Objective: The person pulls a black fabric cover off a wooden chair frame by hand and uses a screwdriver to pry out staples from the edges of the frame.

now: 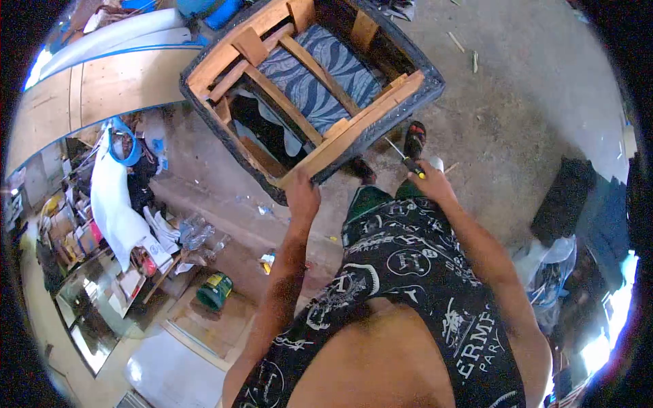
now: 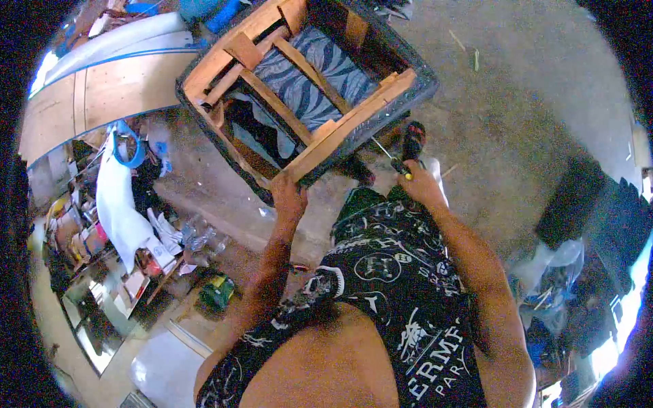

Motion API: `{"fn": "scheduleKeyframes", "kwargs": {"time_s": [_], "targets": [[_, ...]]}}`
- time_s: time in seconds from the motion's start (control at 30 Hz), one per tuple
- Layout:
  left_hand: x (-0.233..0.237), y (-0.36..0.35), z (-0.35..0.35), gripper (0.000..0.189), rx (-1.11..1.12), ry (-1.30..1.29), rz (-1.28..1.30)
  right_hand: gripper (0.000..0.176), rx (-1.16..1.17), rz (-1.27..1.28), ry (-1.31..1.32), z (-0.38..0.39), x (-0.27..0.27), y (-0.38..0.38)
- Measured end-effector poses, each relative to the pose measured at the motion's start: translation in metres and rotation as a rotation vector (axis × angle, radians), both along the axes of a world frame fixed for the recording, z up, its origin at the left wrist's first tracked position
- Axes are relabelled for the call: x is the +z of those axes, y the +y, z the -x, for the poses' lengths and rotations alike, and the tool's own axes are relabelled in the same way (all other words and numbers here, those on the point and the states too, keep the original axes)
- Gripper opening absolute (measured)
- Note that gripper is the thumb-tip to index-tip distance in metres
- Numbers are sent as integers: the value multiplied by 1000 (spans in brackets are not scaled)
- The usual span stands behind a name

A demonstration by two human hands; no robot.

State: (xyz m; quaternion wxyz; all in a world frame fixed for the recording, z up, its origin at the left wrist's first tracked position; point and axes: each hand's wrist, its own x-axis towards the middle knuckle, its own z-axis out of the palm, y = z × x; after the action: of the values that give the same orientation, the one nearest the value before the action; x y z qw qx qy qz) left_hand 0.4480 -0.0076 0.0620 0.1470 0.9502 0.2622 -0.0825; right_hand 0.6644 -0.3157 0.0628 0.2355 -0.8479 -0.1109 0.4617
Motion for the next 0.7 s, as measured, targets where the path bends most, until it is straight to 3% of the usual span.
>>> {"fn": "scheduleKeyframes", "kwargs": {"time_s": [0.13,0.27,0.33,0.37,0.53,0.63,0.7], "targets": [[-12,-4,13,49,-16,53,6,57,-29,-43,-60,24,17,25],[-13,4,21,45,-78,71,135,55,19,136,47,57,36,54],[-14,7,19,40,-63,87,198,55,43,12,108,71,34,62],[-17,9,18,33,-55,61,187,52,5,-138,19,82,37,65],[-5,18,10,20,-103,-62,119,50,-3,-86,15,108,37,76],[-19,22,11,16,-138,38,162,50,-6,-72,100,122,36,74],[-22,24,8,13,-94,124,223,51,0,-97,3,130,33,78]]}}
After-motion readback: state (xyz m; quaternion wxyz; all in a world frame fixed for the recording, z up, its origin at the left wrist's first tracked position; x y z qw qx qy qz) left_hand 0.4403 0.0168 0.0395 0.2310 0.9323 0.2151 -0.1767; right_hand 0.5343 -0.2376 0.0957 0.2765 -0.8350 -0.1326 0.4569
